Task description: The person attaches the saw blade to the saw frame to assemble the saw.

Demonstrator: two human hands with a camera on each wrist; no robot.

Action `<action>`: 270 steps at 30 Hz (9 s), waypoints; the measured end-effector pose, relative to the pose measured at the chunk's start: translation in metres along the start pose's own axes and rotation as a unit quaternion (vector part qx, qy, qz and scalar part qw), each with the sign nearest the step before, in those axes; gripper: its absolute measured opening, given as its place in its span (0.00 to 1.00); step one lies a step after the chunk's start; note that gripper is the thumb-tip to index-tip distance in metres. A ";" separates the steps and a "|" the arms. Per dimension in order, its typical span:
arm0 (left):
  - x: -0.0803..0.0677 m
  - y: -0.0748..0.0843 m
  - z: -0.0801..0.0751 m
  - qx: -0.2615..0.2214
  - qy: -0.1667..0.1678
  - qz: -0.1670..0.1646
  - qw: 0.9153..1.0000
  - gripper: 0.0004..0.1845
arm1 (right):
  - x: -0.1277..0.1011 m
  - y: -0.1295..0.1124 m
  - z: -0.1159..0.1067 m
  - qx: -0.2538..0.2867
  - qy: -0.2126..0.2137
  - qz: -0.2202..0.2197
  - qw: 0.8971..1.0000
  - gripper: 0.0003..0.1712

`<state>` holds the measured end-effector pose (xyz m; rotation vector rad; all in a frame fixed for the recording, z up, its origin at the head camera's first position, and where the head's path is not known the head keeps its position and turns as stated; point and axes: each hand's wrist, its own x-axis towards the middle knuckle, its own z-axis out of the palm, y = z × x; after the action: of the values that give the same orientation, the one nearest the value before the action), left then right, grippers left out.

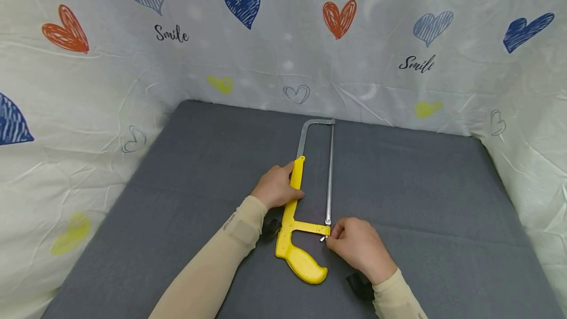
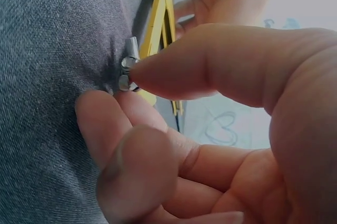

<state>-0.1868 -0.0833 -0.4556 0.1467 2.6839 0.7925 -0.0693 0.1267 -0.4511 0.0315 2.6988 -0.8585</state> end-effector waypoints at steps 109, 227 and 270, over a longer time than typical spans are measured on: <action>0.002 -0.003 0.000 -0.010 0.011 -0.002 1.000 0.50 | 0.003 0.000 0.006 0.037 0.000 -0.005 0.999 0.20; 0.004 -0.005 0.000 -0.006 0.012 0.000 1.000 0.50 | 0.005 0.002 0.007 0.029 0.004 -0.023 0.999 0.14; 0.004 -0.005 0.002 0.000 0.016 0.015 1.000 0.51 | 0.003 0.006 0.005 0.048 -0.008 -0.006 0.999 0.12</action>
<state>-0.1904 -0.0856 -0.4606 0.1752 2.7186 0.8107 -0.0699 0.1283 -0.4588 0.0290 2.6446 -0.9878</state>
